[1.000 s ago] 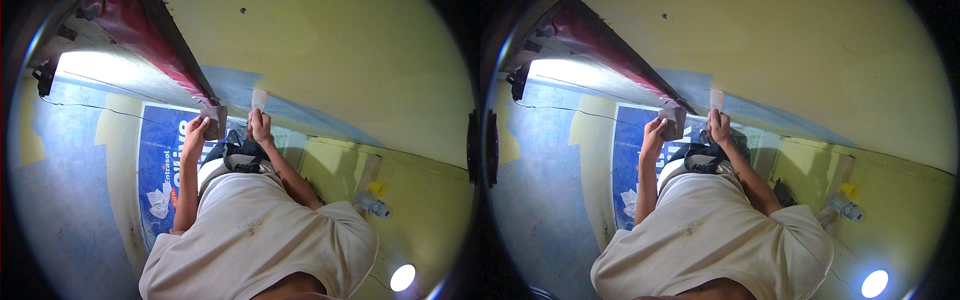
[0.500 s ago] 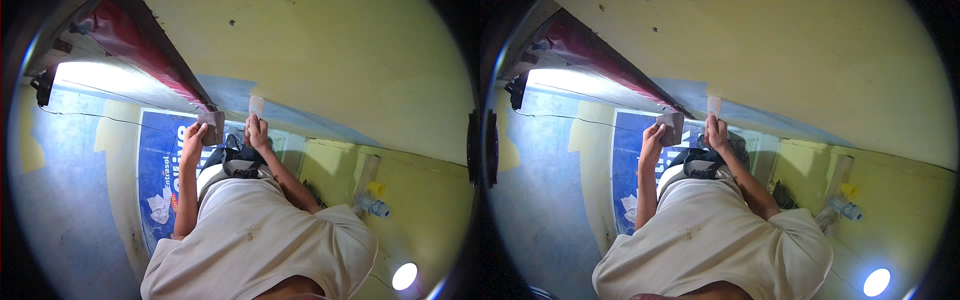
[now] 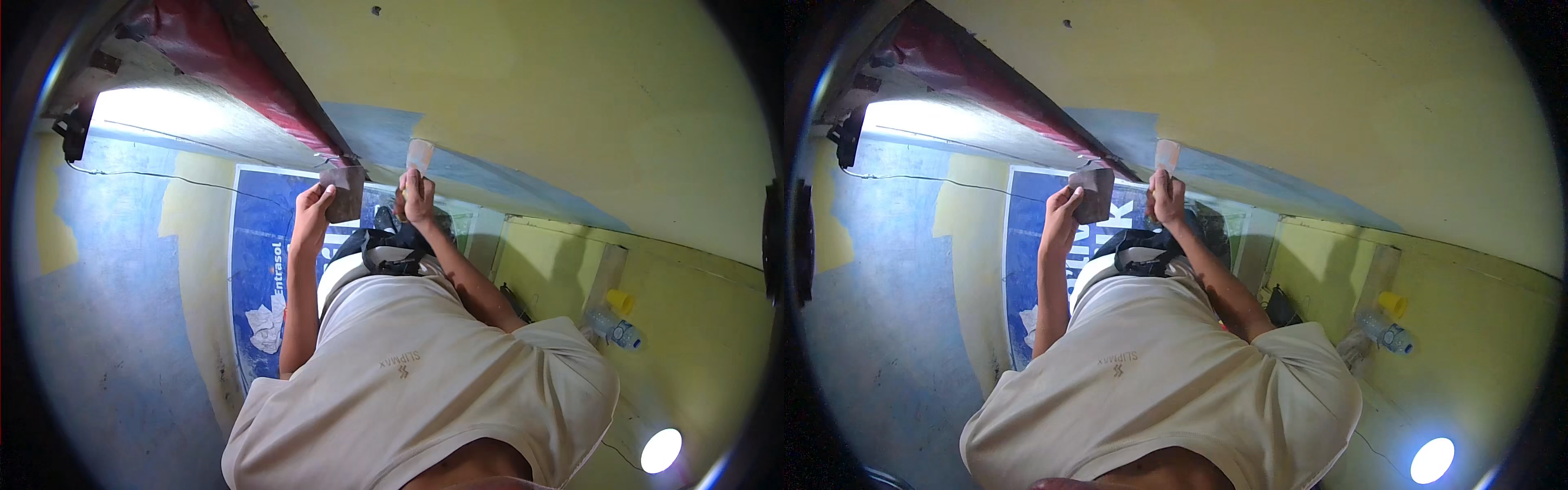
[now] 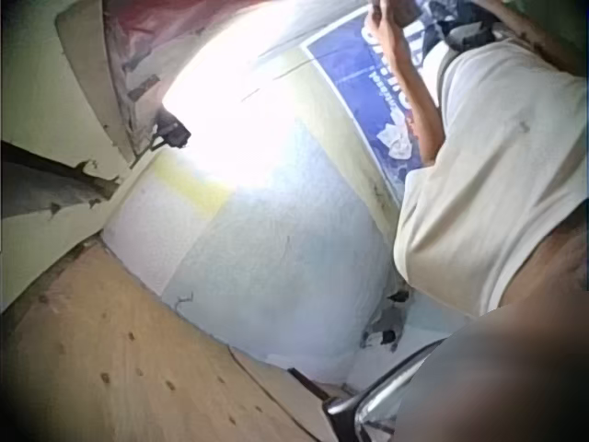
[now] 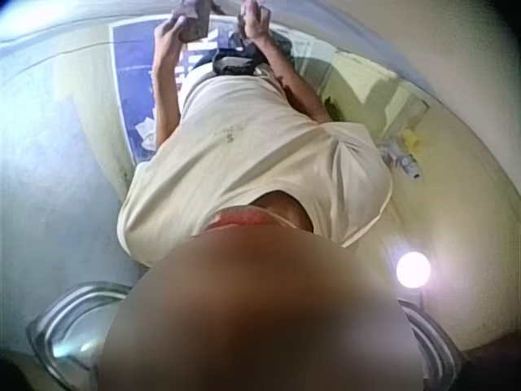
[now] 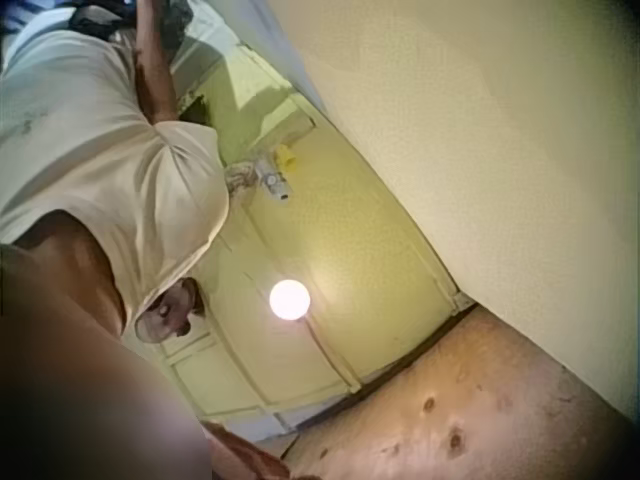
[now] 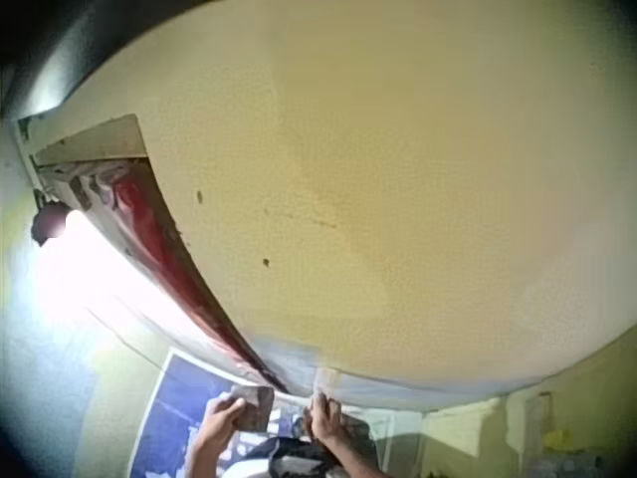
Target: The person patches a damaged area on a wall by applying joint compound with a putty knife.
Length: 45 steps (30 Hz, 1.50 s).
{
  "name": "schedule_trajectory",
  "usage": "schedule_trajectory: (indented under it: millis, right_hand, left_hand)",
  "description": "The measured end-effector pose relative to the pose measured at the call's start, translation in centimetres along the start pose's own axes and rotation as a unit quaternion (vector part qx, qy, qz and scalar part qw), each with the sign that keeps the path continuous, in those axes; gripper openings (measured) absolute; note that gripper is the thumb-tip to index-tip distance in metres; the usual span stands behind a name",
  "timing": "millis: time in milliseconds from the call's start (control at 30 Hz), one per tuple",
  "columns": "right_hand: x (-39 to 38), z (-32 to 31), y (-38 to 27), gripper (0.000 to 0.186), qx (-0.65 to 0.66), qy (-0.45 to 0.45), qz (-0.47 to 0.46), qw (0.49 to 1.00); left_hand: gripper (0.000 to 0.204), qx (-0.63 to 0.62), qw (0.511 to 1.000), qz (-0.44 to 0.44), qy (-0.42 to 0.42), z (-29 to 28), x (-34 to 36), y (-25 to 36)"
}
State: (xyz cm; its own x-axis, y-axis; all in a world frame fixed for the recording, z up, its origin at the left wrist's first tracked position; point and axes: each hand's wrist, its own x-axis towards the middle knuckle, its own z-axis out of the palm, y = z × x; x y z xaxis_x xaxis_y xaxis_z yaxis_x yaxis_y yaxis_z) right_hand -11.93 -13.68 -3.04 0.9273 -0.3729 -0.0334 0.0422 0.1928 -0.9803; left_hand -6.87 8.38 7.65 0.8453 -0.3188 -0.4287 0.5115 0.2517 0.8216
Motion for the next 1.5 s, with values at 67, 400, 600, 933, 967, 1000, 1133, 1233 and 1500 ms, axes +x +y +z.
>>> schedule_trajectory:
  millis: [67, 400, 600, 933, 967, 1000, 1133, 1233, 1500]
  right_hand:
    - [-0.4, 0.3, 0.1, 0.046, -0.001, 0.020, -0.040, 0.999]
    - [-0.4, -0.2, -0.5, 0.047, 0.023, 0.006, 0.040, 0.999]
    - [-0.5, 0.3, 0.7, 0.048, 0.048, 0.015, 0.006, 0.999]
    - [-0.4, 0.1, 0.4, 0.049, 0.046, 0.002, 0.076, 0.996]
    - [-0.6, 0.6, -0.4, 0.049, 0.064, -0.020, 0.055, 0.996]
    - [-0.8, 1.6, -1.0, 0.049, 0.086, 0.016, 0.093, 0.992]
    - [0.0, 1.4, -0.7, 0.047, 0.061, 0.017, 0.058, 0.996]
    - [-0.2, 1.1, -0.6, 0.047, 0.089, -0.012, 0.049, 0.995]
    - [0.0, 1.1, -0.8, 0.045, 0.060, -0.013, 0.055, 0.997]
  left_hand:
    - [0.018, 0.034, 0.999, 0.011, -0.006, -0.2, -0.2, 0.1]
    - [0.018, 0.021, 1.000, 0.010, -0.004, 0.1, -1.0, 0.0]
    - [0.020, 0.013, 1.000, 0.002, -0.008, 0.6, -1.1, 0.5]
    - [0.017, 0.034, 0.999, -0.009, -0.014, 0.1, -0.7, -0.1]
    - [0.016, 0.027, 1.000, -0.010, -0.008, 0.3, -0.5, -0.1]
    - [0.016, 0.020, 1.000, -0.011, -0.003, 0.4, -0.2, 0.0]
    - [0.021, 0.038, 0.999, -0.008, -0.013, 0.9, 0.1, 0.6]
    - [0.022, 0.045, 0.999, -0.004, -0.018, 0.8, 0.2, 0.3]
    - [0.023, 0.045, 0.999, -0.011, -0.024, -0.1, 0.1, 0.2]
